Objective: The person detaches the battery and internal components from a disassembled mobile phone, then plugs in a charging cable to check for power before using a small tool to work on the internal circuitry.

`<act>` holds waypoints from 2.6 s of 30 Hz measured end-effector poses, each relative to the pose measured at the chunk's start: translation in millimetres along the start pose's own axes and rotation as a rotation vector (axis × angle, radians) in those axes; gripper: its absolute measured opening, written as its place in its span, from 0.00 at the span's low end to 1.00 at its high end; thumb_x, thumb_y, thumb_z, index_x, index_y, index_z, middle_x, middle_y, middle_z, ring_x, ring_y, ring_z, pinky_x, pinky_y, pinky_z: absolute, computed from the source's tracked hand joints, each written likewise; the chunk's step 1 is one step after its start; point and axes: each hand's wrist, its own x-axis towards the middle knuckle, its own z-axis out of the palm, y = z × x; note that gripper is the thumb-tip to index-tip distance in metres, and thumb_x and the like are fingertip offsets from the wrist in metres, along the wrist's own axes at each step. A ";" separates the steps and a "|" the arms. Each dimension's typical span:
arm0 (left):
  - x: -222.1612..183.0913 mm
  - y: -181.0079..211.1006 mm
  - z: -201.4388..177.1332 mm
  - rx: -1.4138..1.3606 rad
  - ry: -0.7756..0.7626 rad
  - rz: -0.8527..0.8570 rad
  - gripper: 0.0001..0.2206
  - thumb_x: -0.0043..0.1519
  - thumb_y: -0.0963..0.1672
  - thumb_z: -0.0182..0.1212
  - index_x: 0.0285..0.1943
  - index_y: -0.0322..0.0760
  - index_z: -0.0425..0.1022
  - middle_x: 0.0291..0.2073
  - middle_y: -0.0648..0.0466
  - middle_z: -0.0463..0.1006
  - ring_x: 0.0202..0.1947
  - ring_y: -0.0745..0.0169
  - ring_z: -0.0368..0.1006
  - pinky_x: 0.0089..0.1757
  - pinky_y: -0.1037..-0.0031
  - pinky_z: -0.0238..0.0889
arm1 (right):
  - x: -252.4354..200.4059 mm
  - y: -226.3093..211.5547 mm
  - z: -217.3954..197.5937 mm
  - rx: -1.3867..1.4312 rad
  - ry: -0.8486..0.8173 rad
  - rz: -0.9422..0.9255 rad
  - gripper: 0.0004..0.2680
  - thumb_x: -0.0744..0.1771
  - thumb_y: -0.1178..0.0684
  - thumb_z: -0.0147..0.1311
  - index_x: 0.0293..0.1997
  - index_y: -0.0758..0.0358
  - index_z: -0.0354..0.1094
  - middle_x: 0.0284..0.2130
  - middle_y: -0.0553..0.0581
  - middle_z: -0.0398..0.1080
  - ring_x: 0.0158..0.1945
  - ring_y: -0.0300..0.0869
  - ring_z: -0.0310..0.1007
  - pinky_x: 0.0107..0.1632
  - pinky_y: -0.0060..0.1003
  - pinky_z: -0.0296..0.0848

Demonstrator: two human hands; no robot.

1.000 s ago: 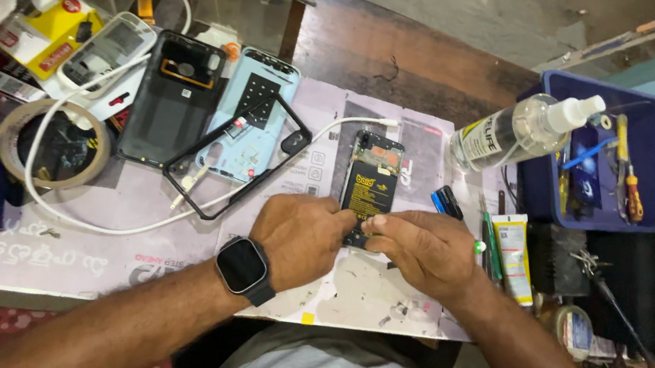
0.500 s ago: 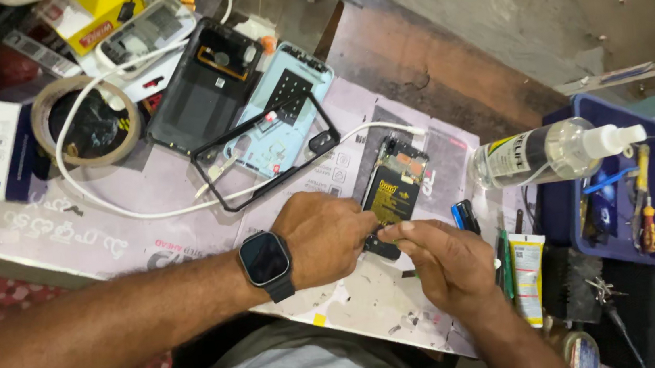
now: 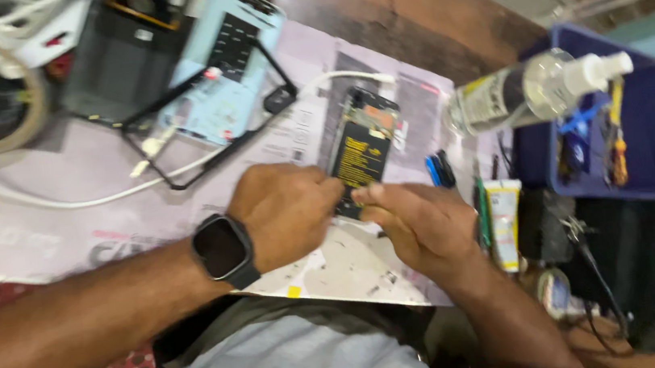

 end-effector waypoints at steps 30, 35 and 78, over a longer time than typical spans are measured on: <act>3.4 -0.7 2.6 0.045 0.020 -0.001 0.03 0.53 0.43 0.63 0.28 0.40 0.77 0.26 0.49 0.79 0.28 0.46 0.78 0.32 0.56 0.69 | -9.1 3.4 18.5 0.117 0.088 0.094 0.10 0.68 0.65 0.57 0.53 0.68 0.63 0.41 0.63 0.78 0.45 0.43 0.83 0.48 0.35 0.83; -2.5 0.4 4.8 0.003 0.081 0.101 0.05 0.57 0.43 0.61 0.30 0.37 0.77 0.24 0.48 0.78 0.27 0.45 0.77 0.31 0.57 0.70 | 22.7 -2.7 2.2 0.374 0.205 0.173 0.11 0.73 0.66 0.48 0.63 0.64 0.57 0.44 0.62 0.77 0.47 0.44 0.82 0.54 0.38 0.84; 8.4 1.2 -43.2 0.159 0.475 0.115 0.10 0.55 0.44 0.69 0.31 0.39 0.70 0.22 0.51 0.71 0.24 0.50 0.71 0.28 0.61 0.63 | 33.2 5.8 16.3 0.499 0.336 0.149 0.14 0.73 0.68 0.48 0.67 0.64 0.54 0.46 0.64 0.75 0.50 0.45 0.80 0.58 0.38 0.80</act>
